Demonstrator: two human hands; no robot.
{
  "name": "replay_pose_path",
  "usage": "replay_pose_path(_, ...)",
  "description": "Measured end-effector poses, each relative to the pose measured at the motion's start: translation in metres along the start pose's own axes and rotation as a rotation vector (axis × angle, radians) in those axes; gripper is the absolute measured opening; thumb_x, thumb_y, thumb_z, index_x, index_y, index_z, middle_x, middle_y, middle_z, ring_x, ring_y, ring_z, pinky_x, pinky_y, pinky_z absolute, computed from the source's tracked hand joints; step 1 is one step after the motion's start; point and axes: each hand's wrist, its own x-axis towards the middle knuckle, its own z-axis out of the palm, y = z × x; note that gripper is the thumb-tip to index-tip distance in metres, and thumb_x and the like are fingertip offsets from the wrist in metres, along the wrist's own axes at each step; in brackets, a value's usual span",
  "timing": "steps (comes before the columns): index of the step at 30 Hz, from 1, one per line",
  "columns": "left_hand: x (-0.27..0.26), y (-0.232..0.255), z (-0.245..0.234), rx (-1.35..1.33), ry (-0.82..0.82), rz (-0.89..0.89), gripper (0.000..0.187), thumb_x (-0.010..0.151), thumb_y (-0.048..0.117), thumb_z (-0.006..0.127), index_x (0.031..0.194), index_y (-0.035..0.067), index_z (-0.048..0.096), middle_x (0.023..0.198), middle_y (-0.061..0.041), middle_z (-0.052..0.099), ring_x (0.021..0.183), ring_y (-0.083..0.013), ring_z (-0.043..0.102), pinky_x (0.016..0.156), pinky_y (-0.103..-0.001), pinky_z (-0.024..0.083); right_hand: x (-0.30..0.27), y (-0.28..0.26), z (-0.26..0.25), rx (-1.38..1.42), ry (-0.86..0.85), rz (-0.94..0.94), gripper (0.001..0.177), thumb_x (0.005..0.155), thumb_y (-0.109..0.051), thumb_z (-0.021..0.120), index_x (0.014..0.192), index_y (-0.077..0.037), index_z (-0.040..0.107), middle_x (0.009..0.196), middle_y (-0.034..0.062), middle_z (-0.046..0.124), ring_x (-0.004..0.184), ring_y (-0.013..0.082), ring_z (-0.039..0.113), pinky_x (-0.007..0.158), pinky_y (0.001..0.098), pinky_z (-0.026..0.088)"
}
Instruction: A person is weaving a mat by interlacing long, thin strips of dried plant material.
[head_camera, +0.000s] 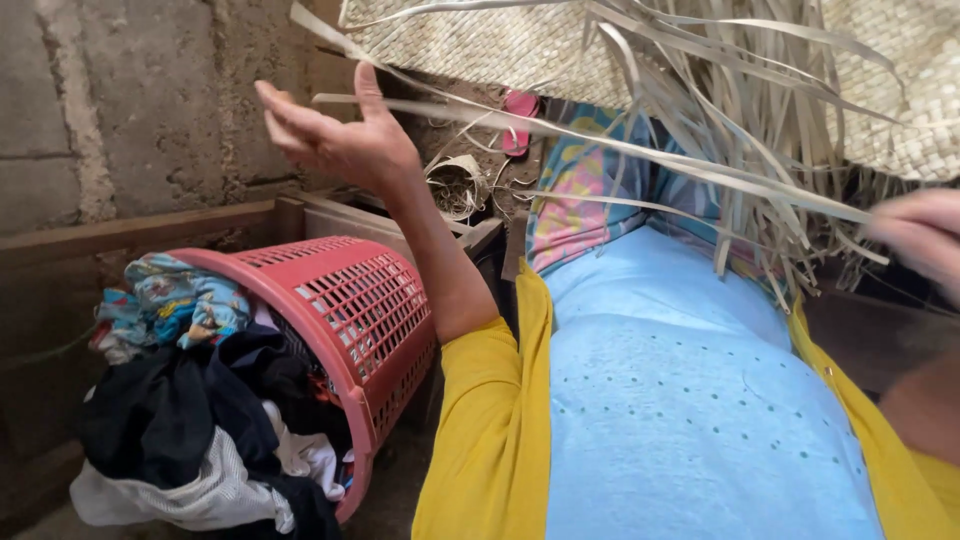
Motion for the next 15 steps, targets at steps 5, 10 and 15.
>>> replay_pose_path(5,-0.095,0.113,-0.066,-0.615,-0.375,0.822,0.03,0.09,0.006,0.082,0.116,0.014,0.069,0.134,-0.005,0.065,0.119,-0.0229,0.068,0.125,-0.057,0.029,0.149,-0.348,-0.034,-0.262,-0.041,-0.24,0.005,0.096,-0.013,0.071,0.097,-0.011,0.075,0.079,0.0012,0.076,0.042,0.0116,0.058,0.039,0.0241,0.041)
replay_pose_path(10,-0.106,0.149,-0.098,-0.716,-0.909,0.977,0.028,0.096,0.028,0.072,0.114,0.01,0.063,0.104,-0.001,0.074,0.096,-0.0179,0.066,0.11,-0.048,0.029,0.173,-0.372,-0.04,-0.286,0.011,-0.267,0.007,0.096,-0.017,0.073,0.095,-0.009,0.072,0.081,-0.0004,0.072,0.053,0.0171,0.06,0.047,0.0316,0.044)
replay_pose_path(15,-0.092,0.134,-0.087,-0.78,-0.881,0.917,0.011,0.094,0.017,0.07,0.083,0.013,0.069,0.073,0.002,0.069,0.067,-0.0119,0.057,0.089,-0.034,0.039,0.159,-0.32,-0.061,-0.298,-0.046,-0.243,0.007,0.098,-0.009,0.071,0.099,-0.012,0.077,0.089,-0.0004,0.079,0.049,0.0109,0.063,0.042,0.0228,0.046)
